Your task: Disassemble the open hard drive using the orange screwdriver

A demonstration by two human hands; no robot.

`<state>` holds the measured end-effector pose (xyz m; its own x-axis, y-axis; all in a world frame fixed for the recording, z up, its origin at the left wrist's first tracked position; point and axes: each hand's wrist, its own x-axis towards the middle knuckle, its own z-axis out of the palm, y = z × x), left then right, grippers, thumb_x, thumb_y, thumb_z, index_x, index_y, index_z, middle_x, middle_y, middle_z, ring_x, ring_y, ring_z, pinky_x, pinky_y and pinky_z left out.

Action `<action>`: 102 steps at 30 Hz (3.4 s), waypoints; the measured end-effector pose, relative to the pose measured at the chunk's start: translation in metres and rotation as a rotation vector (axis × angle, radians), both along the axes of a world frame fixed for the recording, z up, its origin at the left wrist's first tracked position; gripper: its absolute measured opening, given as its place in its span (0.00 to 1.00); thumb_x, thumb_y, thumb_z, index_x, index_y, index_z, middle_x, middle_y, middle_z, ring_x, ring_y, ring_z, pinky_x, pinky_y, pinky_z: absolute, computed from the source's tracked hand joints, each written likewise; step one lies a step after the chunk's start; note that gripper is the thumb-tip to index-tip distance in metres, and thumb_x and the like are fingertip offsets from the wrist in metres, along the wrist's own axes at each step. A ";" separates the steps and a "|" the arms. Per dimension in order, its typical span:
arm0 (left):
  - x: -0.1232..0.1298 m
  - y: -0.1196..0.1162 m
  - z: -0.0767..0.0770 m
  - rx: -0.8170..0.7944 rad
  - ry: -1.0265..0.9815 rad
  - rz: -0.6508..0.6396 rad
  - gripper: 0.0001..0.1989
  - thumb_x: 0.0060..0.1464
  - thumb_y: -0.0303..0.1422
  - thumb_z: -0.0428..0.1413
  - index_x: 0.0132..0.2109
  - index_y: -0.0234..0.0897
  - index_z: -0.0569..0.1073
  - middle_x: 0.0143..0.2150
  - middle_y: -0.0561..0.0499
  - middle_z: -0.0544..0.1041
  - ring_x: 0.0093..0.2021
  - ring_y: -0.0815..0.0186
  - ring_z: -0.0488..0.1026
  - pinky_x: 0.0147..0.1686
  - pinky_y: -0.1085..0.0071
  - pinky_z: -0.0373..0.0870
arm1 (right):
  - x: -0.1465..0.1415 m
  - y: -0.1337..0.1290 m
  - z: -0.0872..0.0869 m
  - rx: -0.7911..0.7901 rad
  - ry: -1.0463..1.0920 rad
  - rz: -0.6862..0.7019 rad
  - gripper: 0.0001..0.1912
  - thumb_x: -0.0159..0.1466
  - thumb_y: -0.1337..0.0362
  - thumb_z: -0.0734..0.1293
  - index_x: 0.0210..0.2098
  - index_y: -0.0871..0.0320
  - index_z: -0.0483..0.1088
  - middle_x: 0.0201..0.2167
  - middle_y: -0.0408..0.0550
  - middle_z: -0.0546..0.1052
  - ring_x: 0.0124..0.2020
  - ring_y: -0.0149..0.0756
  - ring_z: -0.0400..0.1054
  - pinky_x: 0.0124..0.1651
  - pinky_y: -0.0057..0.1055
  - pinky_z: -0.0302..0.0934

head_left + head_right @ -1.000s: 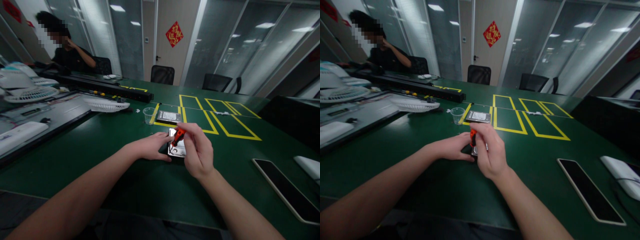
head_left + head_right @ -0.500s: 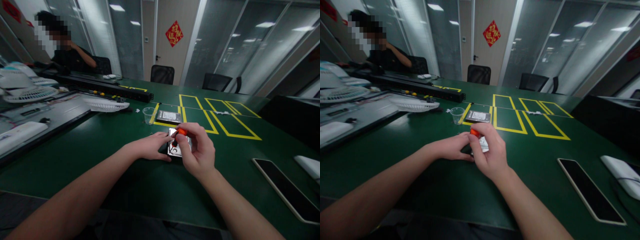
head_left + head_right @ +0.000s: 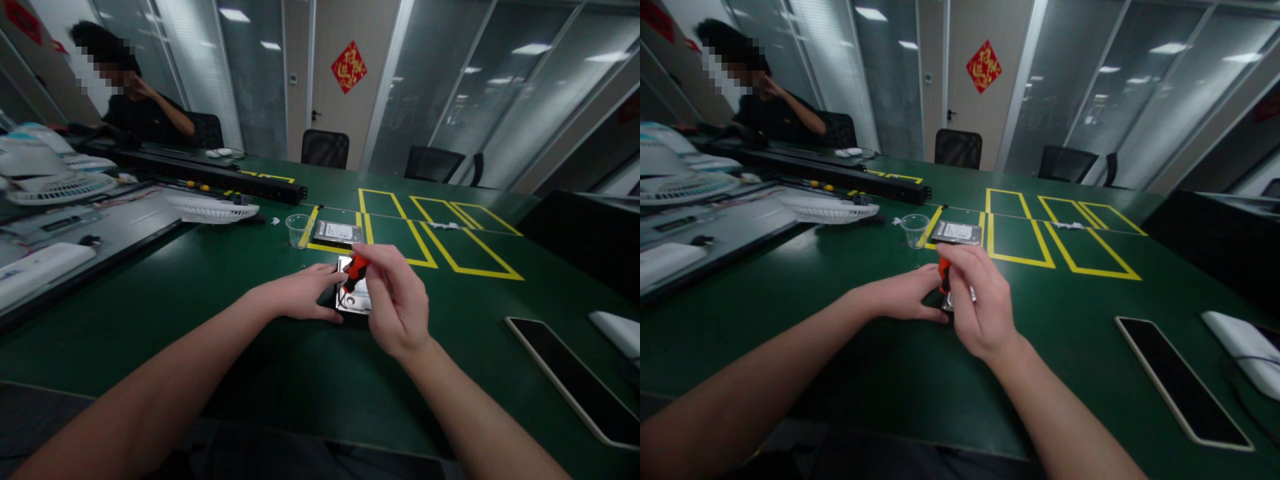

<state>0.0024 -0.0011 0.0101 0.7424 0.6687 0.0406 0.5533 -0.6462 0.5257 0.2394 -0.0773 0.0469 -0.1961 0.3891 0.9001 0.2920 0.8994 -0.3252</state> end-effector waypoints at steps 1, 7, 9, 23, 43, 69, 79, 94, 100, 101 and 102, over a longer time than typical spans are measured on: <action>0.000 0.000 0.000 -0.002 0.005 -0.001 0.44 0.68 0.56 0.81 0.81 0.46 0.79 0.84 0.34 0.79 0.86 0.28 0.73 0.85 0.35 0.74 | 0.001 0.000 0.000 -0.007 -0.002 0.005 0.21 0.90 0.67 0.65 0.73 0.47 0.84 0.62 0.54 0.92 0.61 0.49 0.89 0.63 0.51 0.88; 0.002 -0.002 0.004 0.010 0.018 0.005 0.45 0.68 0.56 0.81 0.81 0.46 0.78 0.83 0.35 0.80 0.85 0.30 0.75 0.85 0.37 0.74 | 0.001 0.001 -0.001 -0.004 -0.009 -0.005 0.20 0.90 0.67 0.65 0.73 0.47 0.83 0.64 0.54 0.91 0.64 0.50 0.90 0.67 0.52 0.87; 0.002 -0.003 0.006 0.014 0.029 0.009 0.44 0.68 0.57 0.81 0.81 0.45 0.79 0.83 0.36 0.80 0.85 0.31 0.75 0.86 0.40 0.74 | 0.000 0.001 -0.002 0.001 -0.002 -0.014 0.18 0.90 0.67 0.66 0.72 0.48 0.82 0.63 0.55 0.91 0.64 0.50 0.89 0.68 0.52 0.87; -0.001 0.003 -0.002 0.036 0.000 -0.023 0.51 0.70 0.59 0.77 0.89 0.47 0.73 0.89 0.35 0.76 0.92 0.30 0.69 0.89 0.36 0.70 | -0.002 0.000 -0.008 -0.039 0.019 -0.047 0.17 0.86 0.64 0.74 0.72 0.47 0.79 0.58 0.53 0.90 0.52 0.48 0.90 0.54 0.47 0.88; -0.001 0.001 0.000 0.053 0.016 -0.007 0.51 0.70 0.59 0.78 0.88 0.43 0.73 0.89 0.33 0.76 0.91 0.31 0.70 0.88 0.39 0.71 | -0.001 0.004 -0.011 -0.053 0.037 -0.052 0.18 0.87 0.61 0.74 0.73 0.46 0.79 0.59 0.52 0.90 0.51 0.48 0.91 0.55 0.49 0.89; 0.000 0.000 0.001 0.057 0.000 -0.032 0.52 0.69 0.54 0.80 0.89 0.45 0.72 0.93 0.33 0.72 0.92 0.30 0.69 0.91 0.34 0.69 | -0.001 0.005 -0.009 -0.065 0.049 -0.010 0.16 0.89 0.63 0.72 0.73 0.46 0.81 0.64 0.54 0.93 0.61 0.50 0.94 0.65 0.54 0.92; 0.002 0.001 0.004 0.023 0.023 -0.018 0.48 0.69 0.57 0.79 0.84 0.41 0.77 0.87 0.32 0.78 0.91 0.29 0.70 0.90 0.35 0.69 | 0.003 0.005 -0.005 -0.072 0.022 0.006 0.21 0.92 0.62 0.64 0.75 0.45 0.84 0.67 0.55 0.93 0.63 0.52 0.92 0.70 0.59 0.91; 0.001 0.000 0.003 0.046 -0.010 -0.028 0.48 0.68 0.54 0.80 0.85 0.45 0.76 0.88 0.34 0.77 0.90 0.29 0.71 0.88 0.35 0.72 | 0.001 0.006 -0.005 -0.020 0.011 0.003 0.20 0.89 0.65 0.70 0.75 0.45 0.84 0.66 0.54 0.93 0.63 0.51 0.92 0.70 0.55 0.90; 0.002 -0.001 0.007 0.048 0.028 -0.012 0.46 0.68 0.57 0.80 0.83 0.44 0.79 0.83 0.34 0.81 0.88 0.29 0.74 0.87 0.38 0.74 | 0.001 0.005 -0.005 -0.037 0.025 0.006 0.21 0.91 0.64 0.65 0.74 0.45 0.84 0.66 0.54 0.92 0.65 0.51 0.91 0.69 0.56 0.89; 0.002 -0.001 0.007 0.051 0.026 -0.014 0.46 0.68 0.58 0.79 0.83 0.44 0.78 0.83 0.34 0.81 0.88 0.29 0.74 0.87 0.38 0.74 | 0.001 0.005 -0.005 -0.032 0.027 -0.009 0.20 0.91 0.64 0.65 0.73 0.46 0.83 0.65 0.55 0.92 0.65 0.52 0.91 0.69 0.56 0.89; 0.002 -0.001 0.006 0.055 0.022 -0.018 0.47 0.69 0.58 0.79 0.84 0.45 0.77 0.84 0.35 0.81 0.88 0.30 0.74 0.88 0.38 0.73 | 0.001 0.006 -0.006 -0.029 0.028 -0.021 0.18 0.90 0.63 0.66 0.73 0.46 0.83 0.64 0.55 0.92 0.63 0.51 0.91 0.67 0.55 0.89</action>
<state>0.0043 -0.0016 0.0160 0.7551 0.6528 0.0606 0.5524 -0.6834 0.4774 0.2402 -0.0717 0.0407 -0.1624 0.4186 0.8936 0.3015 0.8833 -0.3590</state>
